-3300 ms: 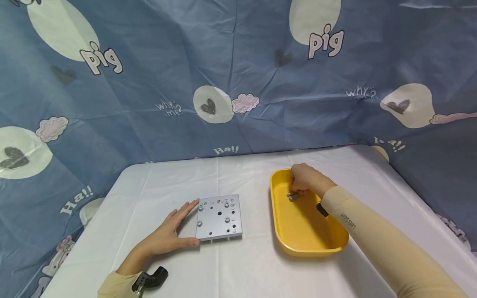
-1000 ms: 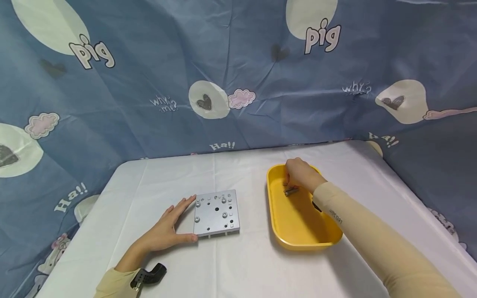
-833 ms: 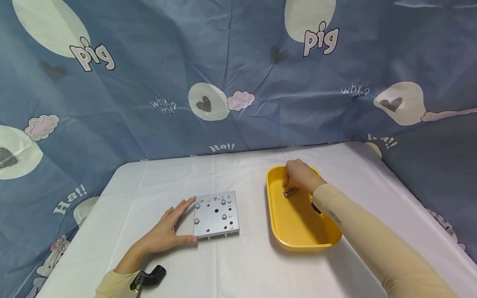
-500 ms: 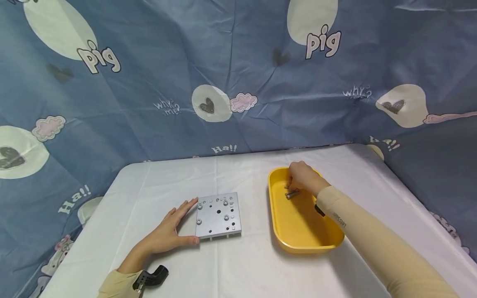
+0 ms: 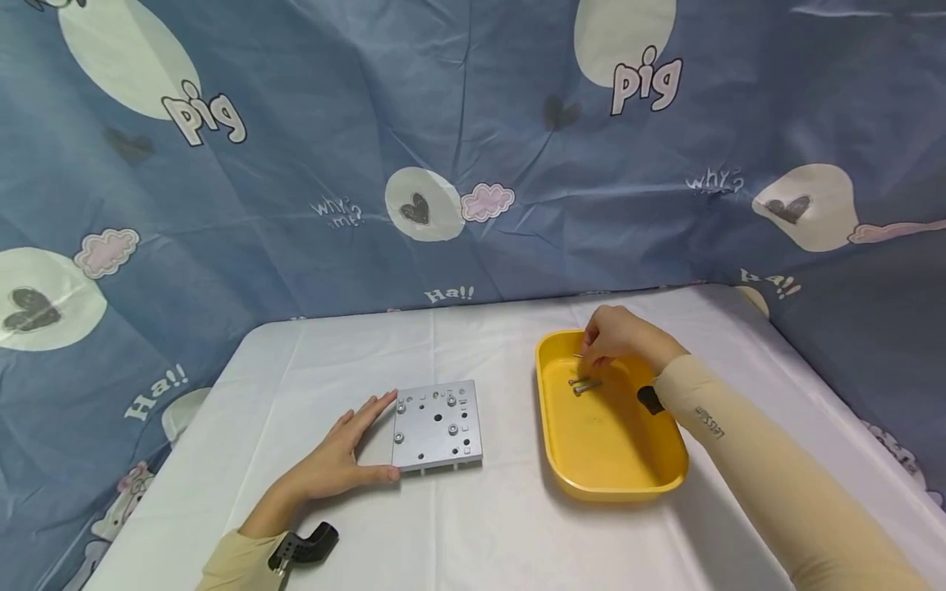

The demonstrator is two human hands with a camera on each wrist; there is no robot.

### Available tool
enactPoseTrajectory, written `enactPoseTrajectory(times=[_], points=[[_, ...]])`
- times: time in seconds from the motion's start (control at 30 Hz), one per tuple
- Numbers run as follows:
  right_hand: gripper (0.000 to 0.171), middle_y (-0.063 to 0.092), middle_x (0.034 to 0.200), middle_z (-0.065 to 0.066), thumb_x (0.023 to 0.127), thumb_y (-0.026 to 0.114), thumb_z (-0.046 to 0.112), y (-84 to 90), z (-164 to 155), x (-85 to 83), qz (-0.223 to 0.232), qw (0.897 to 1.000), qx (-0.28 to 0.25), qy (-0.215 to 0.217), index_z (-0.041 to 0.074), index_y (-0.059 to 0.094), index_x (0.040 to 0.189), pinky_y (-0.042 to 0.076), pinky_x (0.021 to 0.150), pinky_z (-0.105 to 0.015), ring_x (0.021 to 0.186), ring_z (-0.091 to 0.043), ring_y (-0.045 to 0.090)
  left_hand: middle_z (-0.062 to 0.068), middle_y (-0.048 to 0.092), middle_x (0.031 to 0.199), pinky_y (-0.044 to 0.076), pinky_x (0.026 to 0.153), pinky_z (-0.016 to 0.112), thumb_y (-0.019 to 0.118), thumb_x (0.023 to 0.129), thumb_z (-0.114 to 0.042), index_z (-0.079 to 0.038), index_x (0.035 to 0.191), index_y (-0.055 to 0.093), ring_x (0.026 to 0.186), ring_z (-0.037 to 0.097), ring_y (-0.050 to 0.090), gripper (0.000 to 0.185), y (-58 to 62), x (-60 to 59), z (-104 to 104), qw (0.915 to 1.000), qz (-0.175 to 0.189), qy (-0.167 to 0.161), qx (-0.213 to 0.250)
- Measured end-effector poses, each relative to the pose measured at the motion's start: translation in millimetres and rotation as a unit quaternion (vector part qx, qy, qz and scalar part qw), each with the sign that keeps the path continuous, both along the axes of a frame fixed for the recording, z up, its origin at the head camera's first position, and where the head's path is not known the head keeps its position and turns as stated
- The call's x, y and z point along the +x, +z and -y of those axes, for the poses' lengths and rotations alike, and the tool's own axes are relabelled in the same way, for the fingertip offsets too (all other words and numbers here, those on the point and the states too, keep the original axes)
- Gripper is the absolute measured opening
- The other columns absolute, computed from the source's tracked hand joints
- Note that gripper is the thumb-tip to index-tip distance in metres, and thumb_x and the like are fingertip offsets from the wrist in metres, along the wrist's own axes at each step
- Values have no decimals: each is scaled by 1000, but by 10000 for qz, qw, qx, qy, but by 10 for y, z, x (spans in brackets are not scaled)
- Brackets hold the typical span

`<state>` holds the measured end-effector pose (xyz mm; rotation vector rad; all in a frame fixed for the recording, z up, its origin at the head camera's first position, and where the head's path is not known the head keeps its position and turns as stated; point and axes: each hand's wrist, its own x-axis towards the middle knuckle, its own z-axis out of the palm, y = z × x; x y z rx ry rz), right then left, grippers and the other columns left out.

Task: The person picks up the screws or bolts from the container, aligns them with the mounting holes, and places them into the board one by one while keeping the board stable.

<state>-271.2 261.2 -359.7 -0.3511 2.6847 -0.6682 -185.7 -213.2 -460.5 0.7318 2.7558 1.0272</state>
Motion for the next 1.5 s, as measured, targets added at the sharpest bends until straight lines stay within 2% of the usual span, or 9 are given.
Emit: enactPoseTrajectory(times=[0.17, 0.37, 0.53, 0.63, 0.77, 1.03, 1.33, 1.5], points=[[14, 76, 81, 1, 97, 79, 17, 158, -39, -3, -155, 9987, -481, -28, 3, 78, 92, 59, 72, -27, 76, -13, 68, 14, 31, 177, 6, 133, 71, 95, 74, -54, -26, 172, 27, 165, 45, 23, 123, -2, -16, 8, 10000, -61, -16, 9], [20, 80, 89, -1, 97, 81, 20, 255, 105, 18, -150, 9937, -1106, 128, 1, 80, 103, 60, 72, -24, 77, -11, 67, 15, 31, 177, 6, 133, 71, 95, 74, -54, -25, 172, 27, 165, 46, 23, 123, 3, -12, 12, 10000, -74, -31, 39], [23, 82, 93, -2, 97, 80, 18, 269, 305, 64, 222, 9849, -1696, 284, -2, 81, 109, 64, 78, -23, 80, -10, 69, 14, 31, 177, 6, 133, 71, 95, 74, -54, -26, 172, 27, 165, 45, 23, 122, -1, 5, 18, 10000, -20, -20, 26], [23, 80, 89, -3, 98, 79, 15, 258, 438, 81, 426, 9795, -1919, 446, -5, 80, 109, 65, 79, -24, 79, -10, 69, 15, 31, 177, 6, 133, 71, 95, 75, -55, -26, 172, 27, 165, 45, 23, 122, 0, 12, 12, 10000, -5, -33, 9], [21, 75, 79, -3, 99, 78, 14, 221, 614, 82, 509, 9767, -1955, 721, -5, 80, 106, 62, 74, -23, 73, -10, 64, 15, 31, 177, 6, 133, 71, 94, 75, -55, -26, 172, 27, 165, 46, 23, 122, 0, 10, 4, 10000, -32, -49, 2], [15, 71, 74, 2, 97, 78, 10, 138, 960, 110, 773, 9705, -1998, 1108, -4, 81, 102, 57, 71, -22, 71, -10, 61, 13, 30, 177, 5, 134, 69, 95, 75, -55, -28, 172, 26, 166, 44, 22, 122, 15, 12, 7, 10000, 12, -18, -11], [12, 77, 81, -6, 96, 78, 5, 49, 1251, 145, 1045, 9690, -1734, 1417, -4, 81, 104, 60, 72, -21, 70, -6, 63, 14, 31, 177, 6, 133, 70, 95, 76, -53, -26, 172, 26, 165, 46, 22, 122, 18, 7, -2, 10000, -19, -44, -54], [11, 75, 78, -2, 96, 78, 5, -9, 1326, 146, 1065, 9675, -1653, 1592, -3, 81, 102, 59, 71, -20, 69, -6, 62, 14, 30, 177, 6, 133, 70, 95, 75, -55, -26, 173, 26, 165, 45, 22, 122, 17, 8, 4, 9999, -3, -47, -90]])
